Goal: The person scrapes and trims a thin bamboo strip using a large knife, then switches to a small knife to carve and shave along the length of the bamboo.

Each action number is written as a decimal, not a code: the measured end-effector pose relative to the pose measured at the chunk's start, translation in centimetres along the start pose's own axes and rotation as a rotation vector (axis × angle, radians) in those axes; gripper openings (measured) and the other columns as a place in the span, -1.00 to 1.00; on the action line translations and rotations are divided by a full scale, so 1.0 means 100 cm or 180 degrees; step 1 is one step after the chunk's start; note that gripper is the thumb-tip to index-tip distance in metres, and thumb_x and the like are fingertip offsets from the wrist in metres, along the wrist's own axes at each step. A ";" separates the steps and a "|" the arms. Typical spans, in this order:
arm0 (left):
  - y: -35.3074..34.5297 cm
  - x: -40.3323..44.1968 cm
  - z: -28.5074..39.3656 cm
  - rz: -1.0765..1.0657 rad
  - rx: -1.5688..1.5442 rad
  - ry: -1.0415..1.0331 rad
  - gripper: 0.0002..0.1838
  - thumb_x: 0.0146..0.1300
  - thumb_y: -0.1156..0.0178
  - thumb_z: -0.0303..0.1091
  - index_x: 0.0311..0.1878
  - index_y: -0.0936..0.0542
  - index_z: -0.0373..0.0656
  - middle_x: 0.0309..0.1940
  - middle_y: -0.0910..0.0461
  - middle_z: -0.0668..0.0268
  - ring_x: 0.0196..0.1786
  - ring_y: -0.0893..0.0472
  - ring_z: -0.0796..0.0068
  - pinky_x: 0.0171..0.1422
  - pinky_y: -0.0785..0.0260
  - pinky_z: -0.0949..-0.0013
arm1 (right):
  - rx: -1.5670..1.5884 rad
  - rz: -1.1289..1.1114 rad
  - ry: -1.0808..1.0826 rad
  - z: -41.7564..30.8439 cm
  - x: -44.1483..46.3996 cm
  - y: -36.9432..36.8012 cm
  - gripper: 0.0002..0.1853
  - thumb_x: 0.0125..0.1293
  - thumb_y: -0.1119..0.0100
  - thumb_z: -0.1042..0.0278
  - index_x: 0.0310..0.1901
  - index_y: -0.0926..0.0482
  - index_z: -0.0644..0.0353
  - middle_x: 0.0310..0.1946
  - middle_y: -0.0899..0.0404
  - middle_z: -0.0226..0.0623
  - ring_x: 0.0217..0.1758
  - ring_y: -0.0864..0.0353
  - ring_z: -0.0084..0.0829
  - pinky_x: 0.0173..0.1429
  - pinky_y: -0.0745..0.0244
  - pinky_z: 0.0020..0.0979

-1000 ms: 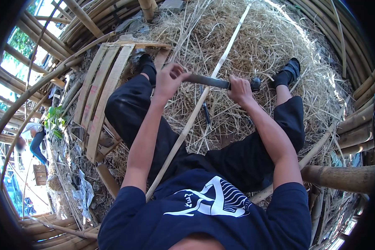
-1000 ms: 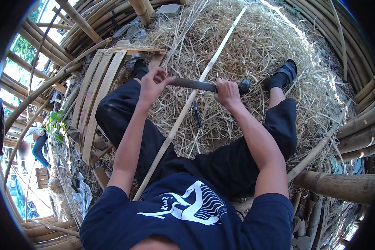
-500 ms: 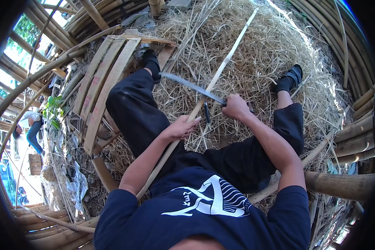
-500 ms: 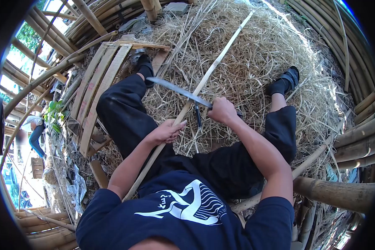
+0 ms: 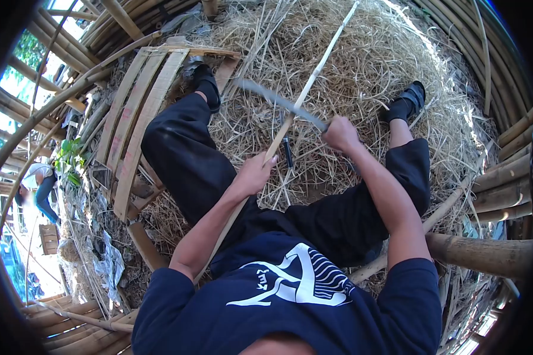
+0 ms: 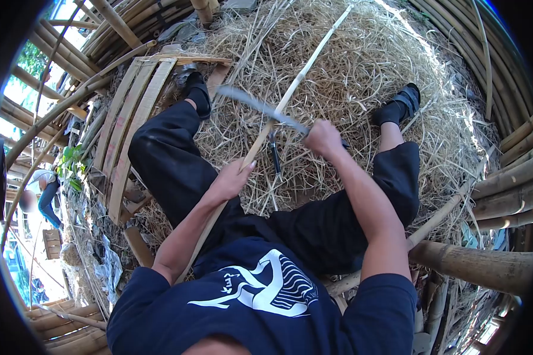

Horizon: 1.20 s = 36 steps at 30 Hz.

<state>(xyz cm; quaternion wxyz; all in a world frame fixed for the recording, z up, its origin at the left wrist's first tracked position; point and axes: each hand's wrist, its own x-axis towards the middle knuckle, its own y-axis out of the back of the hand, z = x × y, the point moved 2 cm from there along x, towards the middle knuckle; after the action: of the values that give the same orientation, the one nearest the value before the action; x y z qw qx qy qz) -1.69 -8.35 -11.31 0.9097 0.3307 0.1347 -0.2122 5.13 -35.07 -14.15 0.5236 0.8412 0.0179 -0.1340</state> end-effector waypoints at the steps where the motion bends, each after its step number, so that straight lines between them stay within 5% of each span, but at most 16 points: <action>1: -0.001 -0.007 -0.002 0.0006 -0.0099 -0.0101 -0.60 0.46 0.04 -0.08 -0.27 -0.45 -0.29 -0.61 -0.38 0.34 -0.52 -0.38 0.53 -0.38 -0.28 0.30 | -0.0022 0.0058 -0.0262 0.005 0.006 0.011 -0.73 0.03 -0.23 0.27 -0.38 -0.65 0.36 -0.30 -0.65 0.15 -0.16 -0.68 0.03 -0.01 -0.57 -0.09; 8: 0.004 -0.004 -0.002 -0.0088 -0.0397 0.0074 -0.62 0.46 0.02 -0.07 -0.26 -0.46 -0.25 -0.62 -0.37 0.42 -0.59 -0.35 0.60 -0.50 -0.23 0.36 | 0.0166 -0.0035 -0.0172 -0.007 -0.007 0.012 -0.70 -0.01 -0.23 0.28 -0.34 -0.64 0.40 -0.29 -0.65 0.15 -0.17 -0.67 0.04 0.04 -0.58 -0.12; 14: 0.003 0.018 -0.003 -0.0263 -0.0329 0.0145 -0.67 0.45 0.02 -0.13 -0.24 -0.48 -0.25 -0.67 -0.30 0.46 -0.62 -0.30 0.64 -0.54 -0.17 0.41 | -0.0586 -0.0432 0.1160 -0.051 -0.049 -0.008 -0.79 -0.05 -0.23 0.30 -0.45 -0.66 0.30 -0.42 -0.64 0.09 -0.25 -0.68 0.00 -0.03 -0.59 -0.13; 22: -0.010 0.013 -0.003 0.0187 -0.0185 -0.0354 -0.65 0.46 0.05 -0.19 0.08 -0.47 -0.28 -0.58 -0.35 0.42 -0.52 -0.31 0.63 -0.42 -0.22 0.38 | -0.0492 -0.0232 0.1142 -0.037 -0.031 -0.012 -0.87 -0.12 -0.13 0.41 -0.56 -0.61 0.28 -0.49 -0.61 0.11 -0.31 -0.66 0.06 -0.10 -0.59 -0.10; 26: -0.010 0.005 -0.014 -0.0216 -0.0339 -0.0066 -0.71 0.48 0.05 -0.15 -0.18 -0.46 -0.20 -0.65 -0.30 0.48 -0.62 -0.27 0.66 -0.54 -0.17 0.42 | -0.0441 -0.0339 0.0501 -0.017 -0.012 -0.003 -0.76 -0.02 -0.21 0.31 -0.38 -0.66 0.30 -0.34 -0.65 0.10 -0.19 -0.69 -0.01 -0.05 -0.59 -0.13; 28: -0.008 -0.025 -0.016 -0.0403 -0.0700 0.0336 -0.62 0.46 0.05 -0.09 -0.27 -0.47 -0.26 -0.65 -0.42 0.32 -0.58 -0.44 0.47 -0.46 -0.29 0.28 | 0.0084 0.0280 -0.0593 0.017 0.014 0.022 -0.71 0.02 -0.24 0.25 -0.28 -0.67 0.30 -0.25 -0.66 0.09 -0.13 -0.69 -0.05 0.01 -0.58 -0.15; 34: -0.009 -0.018 -0.015 -0.0204 -0.0695 0.0196 -0.60 0.46 0.04 -0.06 -0.33 -0.44 -0.23 -0.62 -0.39 0.40 -0.63 -0.36 0.58 -0.53 -0.23 0.36 | 0.0017 0.0249 -0.0415 0.014 0.018 0.022 -0.67 0.04 -0.16 0.30 -0.26 -0.64 0.43 -0.24 -0.62 0.23 -0.11 -0.67 0.04 0.05 -0.56 -0.10; 36: -0.009 -0.009 -0.022 -0.0358 -0.0965 0.0075 -0.63 0.46 0.02 -0.01 -0.31 -0.40 -0.13 -0.70 -0.27 0.52 -0.72 -0.23 0.73 -0.67 -0.08 0.53 | 0.0379 -0.0083 -0.0279 -0.007 -0.003 0.015 -0.67 0.02 -0.14 0.33 -0.27 -0.64 0.44 -0.28 -0.63 0.23 -0.15 -0.66 0.07 0.05 -0.56 -0.11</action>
<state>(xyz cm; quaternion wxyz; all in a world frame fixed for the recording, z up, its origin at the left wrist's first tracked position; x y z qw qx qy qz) -3.17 -7.21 -13.11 0.9342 0.1839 0.1941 -0.2362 5.27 -35.07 -12.45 0.4710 0.8639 -0.0021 -0.1784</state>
